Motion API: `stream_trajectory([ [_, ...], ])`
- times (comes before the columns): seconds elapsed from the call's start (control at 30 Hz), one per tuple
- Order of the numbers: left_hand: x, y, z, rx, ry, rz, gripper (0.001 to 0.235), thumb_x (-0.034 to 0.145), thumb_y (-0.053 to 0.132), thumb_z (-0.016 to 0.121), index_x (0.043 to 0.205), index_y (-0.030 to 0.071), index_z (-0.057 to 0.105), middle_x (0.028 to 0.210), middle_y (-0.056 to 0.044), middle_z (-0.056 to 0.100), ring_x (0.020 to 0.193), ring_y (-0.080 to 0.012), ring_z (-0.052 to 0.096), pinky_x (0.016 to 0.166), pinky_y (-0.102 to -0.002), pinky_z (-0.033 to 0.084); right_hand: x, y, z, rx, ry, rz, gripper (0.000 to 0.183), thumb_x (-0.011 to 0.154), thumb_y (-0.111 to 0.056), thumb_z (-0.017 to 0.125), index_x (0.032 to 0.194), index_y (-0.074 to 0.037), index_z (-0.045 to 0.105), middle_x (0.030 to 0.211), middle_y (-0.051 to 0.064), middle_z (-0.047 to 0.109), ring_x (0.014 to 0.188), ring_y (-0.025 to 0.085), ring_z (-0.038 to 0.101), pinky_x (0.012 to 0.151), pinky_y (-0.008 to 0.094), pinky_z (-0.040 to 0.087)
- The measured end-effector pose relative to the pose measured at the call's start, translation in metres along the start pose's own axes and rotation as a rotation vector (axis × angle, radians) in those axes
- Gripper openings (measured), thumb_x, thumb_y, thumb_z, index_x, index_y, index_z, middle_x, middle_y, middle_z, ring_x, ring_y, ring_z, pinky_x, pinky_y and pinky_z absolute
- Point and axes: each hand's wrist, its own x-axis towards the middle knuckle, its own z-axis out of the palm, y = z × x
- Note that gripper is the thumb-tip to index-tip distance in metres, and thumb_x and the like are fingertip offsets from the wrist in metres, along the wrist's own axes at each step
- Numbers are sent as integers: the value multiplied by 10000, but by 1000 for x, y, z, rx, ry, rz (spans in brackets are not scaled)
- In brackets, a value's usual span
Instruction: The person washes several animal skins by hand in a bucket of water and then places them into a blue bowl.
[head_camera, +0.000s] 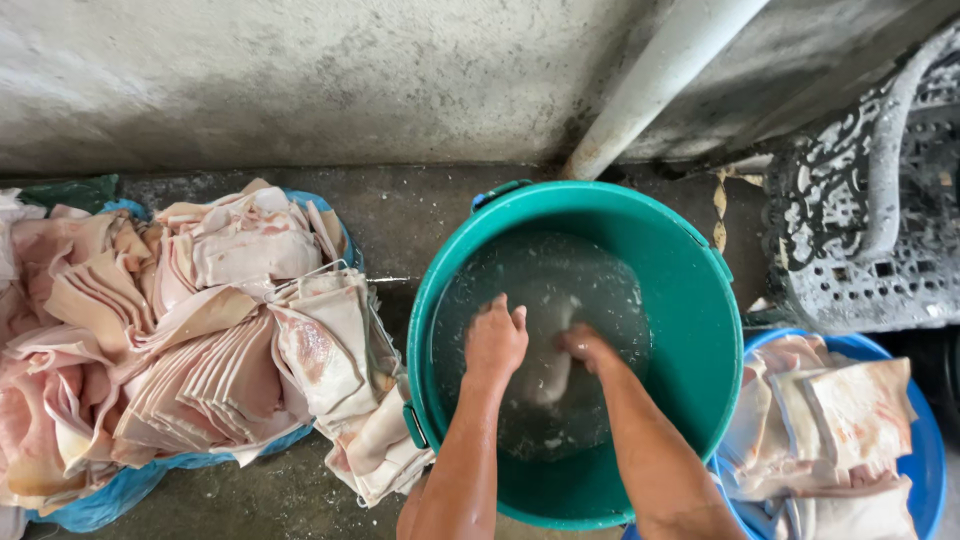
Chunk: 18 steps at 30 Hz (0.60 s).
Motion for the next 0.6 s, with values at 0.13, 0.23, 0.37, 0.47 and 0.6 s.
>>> stream_trajectory([
  [0.13,17,-17,15,-281,-150,-261,786,949,641,564,1466,52,499,1462,-237,517,1370,-376,477,1133,-446,385,-52,-42,-6,190,-59,-157,283,780,-131,725,1041,-22,715,997,96,652,881,246,607,708,411,500],
  [0.23,25,-26,27,-592,-315,-524,905,931,779,457,1470,60,570,1488,-216,520,1386,-324,476,1146,-408,355,-89,-61,-4,134,-11,-275,350,771,-87,745,1112,-34,685,1076,47,592,957,195,549,770,399,478],
  [0.37,41,-37,26,-1243,-570,-559,839,854,741,536,1385,100,644,1417,-175,628,1274,-301,587,1073,-410,442,-121,-70,-6,574,-335,-415,405,767,-31,670,1147,111,663,996,160,705,898,249,663,815,392,534],
  [0.47,59,-36,14,-1047,-559,-397,622,807,464,744,1332,145,646,1365,-106,666,1214,-253,619,1046,-378,458,-136,-81,-25,871,-346,-431,517,735,7,625,1245,92,644,1068,159,732,951,269,713,881,386,578],
  [0.6,64,-45,10,-682,-346,-160,447,743,258,738,1118,14,752,1074,-163,776,983,-295,741,881,-389,560,-158,-87,-59,978,-364,-395,592,702,-54,533,1276,35,647,1116,184,751,949,293,750,888,381,600],
])
